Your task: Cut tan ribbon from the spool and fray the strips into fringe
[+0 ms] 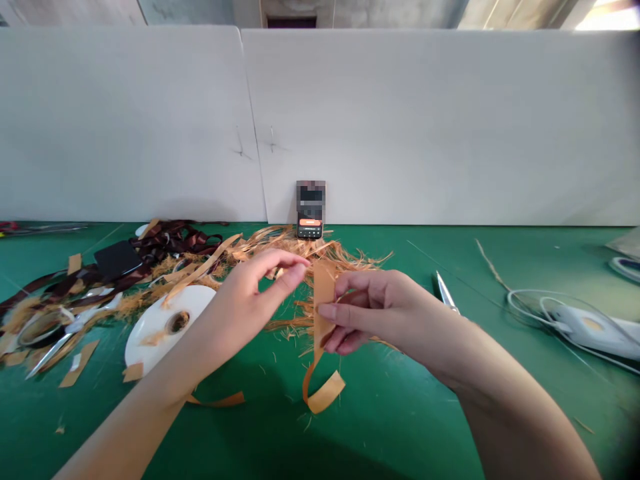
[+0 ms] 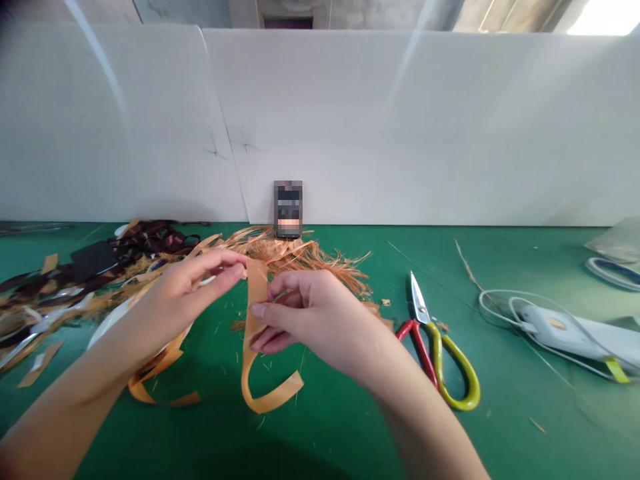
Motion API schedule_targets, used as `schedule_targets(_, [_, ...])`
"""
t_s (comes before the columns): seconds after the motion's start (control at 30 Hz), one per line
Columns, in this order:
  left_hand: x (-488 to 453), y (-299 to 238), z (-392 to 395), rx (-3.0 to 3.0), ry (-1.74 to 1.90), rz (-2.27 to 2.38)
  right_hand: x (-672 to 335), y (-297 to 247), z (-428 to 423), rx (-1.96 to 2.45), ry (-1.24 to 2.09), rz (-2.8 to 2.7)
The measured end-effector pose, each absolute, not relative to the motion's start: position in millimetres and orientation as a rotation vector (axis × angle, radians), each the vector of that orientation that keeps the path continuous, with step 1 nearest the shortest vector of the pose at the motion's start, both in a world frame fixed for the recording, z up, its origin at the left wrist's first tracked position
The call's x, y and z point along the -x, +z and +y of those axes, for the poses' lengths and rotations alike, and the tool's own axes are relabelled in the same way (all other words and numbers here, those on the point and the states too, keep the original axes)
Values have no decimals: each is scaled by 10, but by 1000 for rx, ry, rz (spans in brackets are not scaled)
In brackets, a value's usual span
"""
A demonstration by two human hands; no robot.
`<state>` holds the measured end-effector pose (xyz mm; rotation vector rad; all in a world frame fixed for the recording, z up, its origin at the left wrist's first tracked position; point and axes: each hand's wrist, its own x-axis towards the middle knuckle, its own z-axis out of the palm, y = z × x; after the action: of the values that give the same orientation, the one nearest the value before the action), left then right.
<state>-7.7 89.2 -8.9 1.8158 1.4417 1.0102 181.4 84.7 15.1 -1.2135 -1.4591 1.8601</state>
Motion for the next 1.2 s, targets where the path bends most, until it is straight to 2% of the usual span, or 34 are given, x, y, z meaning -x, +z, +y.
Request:
schedule_targets(0.17, [-41, -51, 740, -1672, 1041, 1328, -1798, 129, 856, 1207, 1825, -1544])
schedule_targets(0.33, [-50, -70, 741, -1678, 1041, 1359, -1854, 97, 854, 1329, 1384, -1591])
schedule_targets(0.53, [-52, -65, 745, -1656, 1004, 1305, -1847, 78, 826, 1158, 1417, -1573])
schedule_targets(0.83, [-65, -93, 737, -1634, 997, 1342, -1777, 128, 843, 1162, 1146, -1399])
schedule_targets(1.07, [-74, -91, 728, -1649, 982, 1303, -1733, 115, 829, 1103, 1285, -1398])
schedule_targets(1.2, [-87, -98, 729, -1667, 975, 1327, -1734, 109, 827, 1133, 1145, -1367])
